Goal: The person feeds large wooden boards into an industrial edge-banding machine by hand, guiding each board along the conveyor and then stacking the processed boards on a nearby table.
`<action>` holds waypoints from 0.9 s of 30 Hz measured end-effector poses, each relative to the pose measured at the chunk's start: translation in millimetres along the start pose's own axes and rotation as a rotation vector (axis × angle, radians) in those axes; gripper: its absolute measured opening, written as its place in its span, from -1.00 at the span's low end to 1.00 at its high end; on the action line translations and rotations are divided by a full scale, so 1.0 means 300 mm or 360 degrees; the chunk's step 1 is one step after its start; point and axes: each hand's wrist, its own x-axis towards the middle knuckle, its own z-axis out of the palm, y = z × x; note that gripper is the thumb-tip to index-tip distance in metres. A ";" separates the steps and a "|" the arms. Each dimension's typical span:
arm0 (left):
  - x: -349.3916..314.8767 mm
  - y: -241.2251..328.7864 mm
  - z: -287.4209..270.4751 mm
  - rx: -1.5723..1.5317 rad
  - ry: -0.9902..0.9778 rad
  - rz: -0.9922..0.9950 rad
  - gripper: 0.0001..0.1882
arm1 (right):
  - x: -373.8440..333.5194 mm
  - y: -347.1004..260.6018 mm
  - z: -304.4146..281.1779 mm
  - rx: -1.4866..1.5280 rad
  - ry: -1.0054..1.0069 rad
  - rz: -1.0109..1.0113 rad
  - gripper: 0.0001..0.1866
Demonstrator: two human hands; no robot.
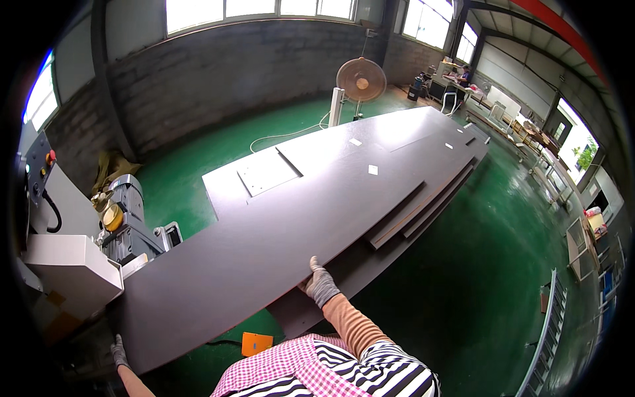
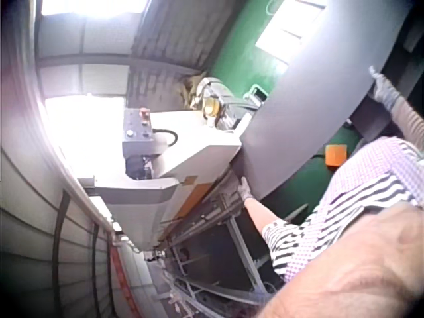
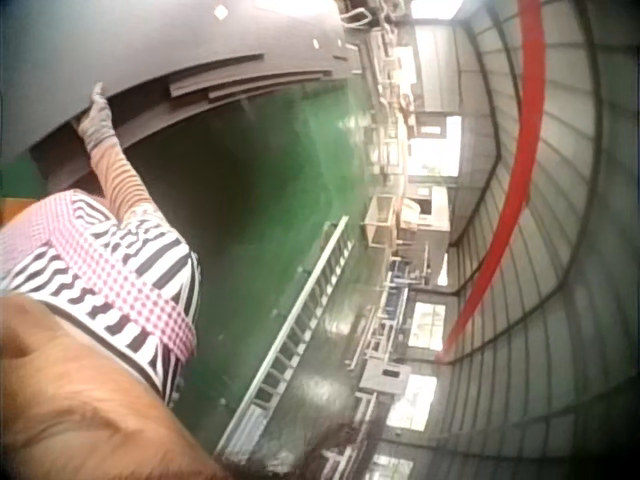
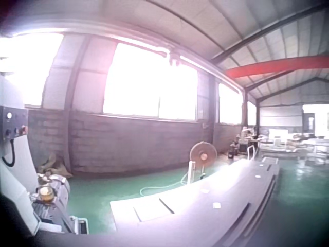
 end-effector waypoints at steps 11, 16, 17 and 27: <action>-0.633 0.544 0.155 -0.0563 -0.0277 -0.0053 -0.43 | 0.146 -0.657 -0.033 -0.0213 0.0115 -0.0294 -0.51; -0.808 0.811 0.288 -0.0611 -0.0505 -0.0048 -0.33 | 0.297 -0.937 -0.055 -0.0718 0.0268 -0.0668 -0.56; -0.847 0.874 0.327 -0.0676 -0.0551 -0.0018 -0.31 | 0.299 -0.951 -0.013 -0.1337 0.0475 -0.1136 -0.48; -0.892 1.439 1.024 -0.0661 -0.0694 0.0824 -0.54 | 0.439 -0.954 0.197 -0.3616 0.0405 -0.1374 -0.25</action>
